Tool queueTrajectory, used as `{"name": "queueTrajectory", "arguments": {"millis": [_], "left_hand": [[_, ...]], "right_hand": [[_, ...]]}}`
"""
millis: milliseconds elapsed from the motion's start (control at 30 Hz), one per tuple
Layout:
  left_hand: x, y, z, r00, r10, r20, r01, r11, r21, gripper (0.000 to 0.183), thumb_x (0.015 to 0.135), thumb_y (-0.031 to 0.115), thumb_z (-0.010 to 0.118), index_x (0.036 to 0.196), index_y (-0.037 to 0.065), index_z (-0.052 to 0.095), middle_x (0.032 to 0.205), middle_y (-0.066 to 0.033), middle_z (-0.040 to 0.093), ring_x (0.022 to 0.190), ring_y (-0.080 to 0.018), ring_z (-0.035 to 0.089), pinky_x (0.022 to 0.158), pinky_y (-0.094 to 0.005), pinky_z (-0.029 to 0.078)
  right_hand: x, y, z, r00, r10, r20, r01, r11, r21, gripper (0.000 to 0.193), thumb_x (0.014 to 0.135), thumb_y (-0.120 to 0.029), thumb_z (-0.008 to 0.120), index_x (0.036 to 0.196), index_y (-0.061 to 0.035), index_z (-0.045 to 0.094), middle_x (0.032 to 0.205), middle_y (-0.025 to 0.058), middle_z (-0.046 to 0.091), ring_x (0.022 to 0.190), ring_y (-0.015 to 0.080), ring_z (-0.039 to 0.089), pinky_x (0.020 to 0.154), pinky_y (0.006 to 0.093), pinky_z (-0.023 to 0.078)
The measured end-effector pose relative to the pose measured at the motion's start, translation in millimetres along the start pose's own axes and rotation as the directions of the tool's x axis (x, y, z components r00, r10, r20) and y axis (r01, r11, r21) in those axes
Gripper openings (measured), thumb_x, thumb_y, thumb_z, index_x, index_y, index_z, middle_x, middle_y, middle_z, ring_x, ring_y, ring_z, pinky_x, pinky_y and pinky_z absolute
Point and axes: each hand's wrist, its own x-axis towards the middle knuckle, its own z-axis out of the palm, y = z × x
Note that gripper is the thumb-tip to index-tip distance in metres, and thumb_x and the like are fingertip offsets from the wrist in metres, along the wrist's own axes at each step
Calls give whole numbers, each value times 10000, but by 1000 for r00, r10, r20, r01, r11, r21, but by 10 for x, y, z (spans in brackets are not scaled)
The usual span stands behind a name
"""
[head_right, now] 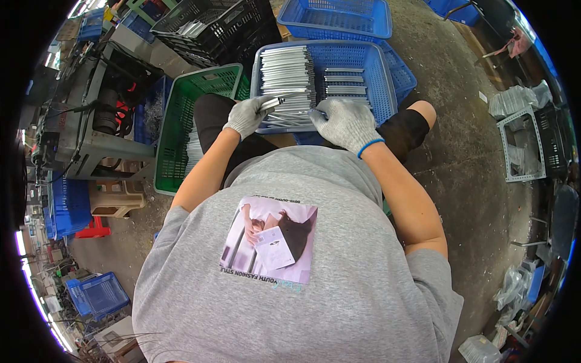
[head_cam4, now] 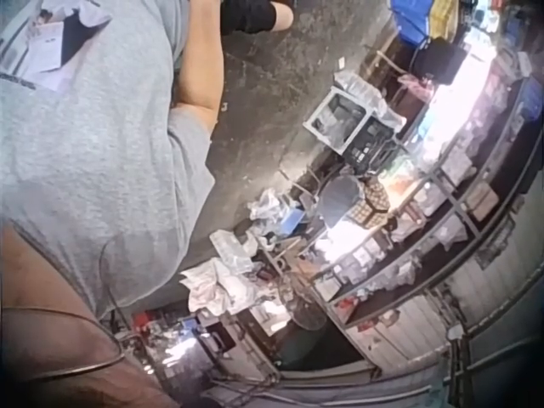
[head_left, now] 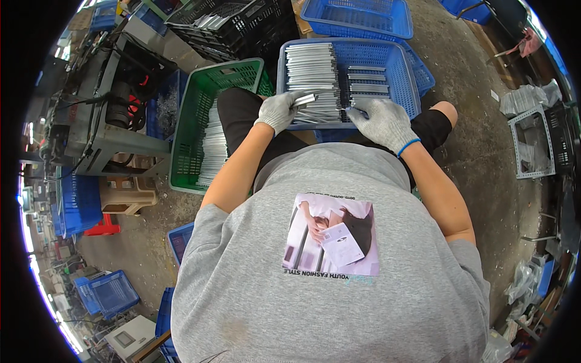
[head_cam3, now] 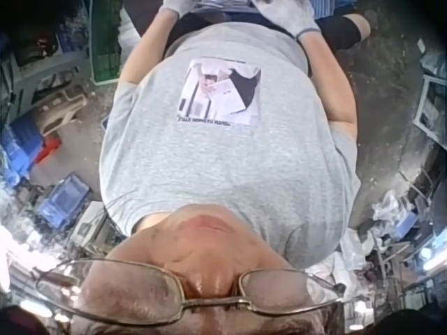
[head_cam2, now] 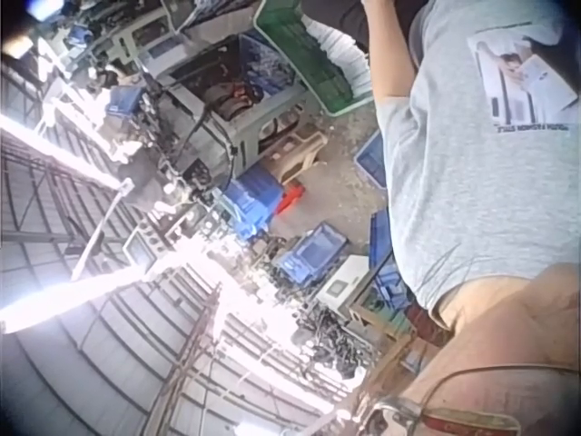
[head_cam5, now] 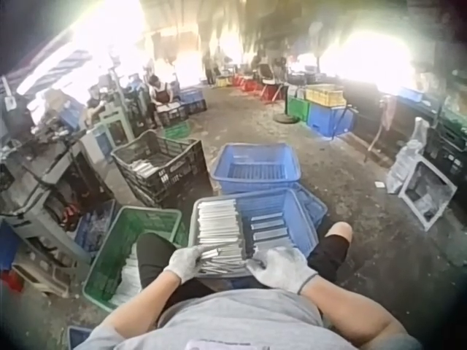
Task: Inspecting small metal components and sorting them into blue plastic crates.
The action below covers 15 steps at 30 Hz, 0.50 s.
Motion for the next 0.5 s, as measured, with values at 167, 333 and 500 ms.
{"name": "queueTrajectory", "arguments": {"millis": [167, 333, 500], "left_hand": [[-14, 135, -183, 991, -121, 61, 126, 989, -72, 255, 994, 234, 635, 1236, 188, 703, 878, -65, 765, 721, -293, 713, 666, -402, 550], [18, 42, -259, 993, -75, -92, 53, 975, -217, 257, 1021, 252, 616, 1256, 181, 694, 907, -75, 769, 745, -297, 718, 687, -407, 556], [182, -85, -370, 963, -176, 204, 169, 984, 55, 269, 990, 322, 642, 1200, 167, 711, 998, -113, 764, 860, -339, 730, 735, -450, 555]], "right_hand": [[-15, -79, -87, 994, 60, 89, -62, 998, 16, 357, 950, -405, 598, 1059, -124, 789, 936, 121, 783, 826, 366, 733, 702, 439, 575], [-2, -26, -37, 997, 39, 59, -41, 998, 41, 359, 949, -403, 594, 1048, -119, 790, 925, 121, 782, 816, 363, 730, 698, 436, 574], [6, -19, -27, 998, 38, 58, -41, 998, 48, 365, 947, -404, 592, 1052, -113, 786, 928, 122, 782, 812, 361, 729, 698, 436, 573]]}}
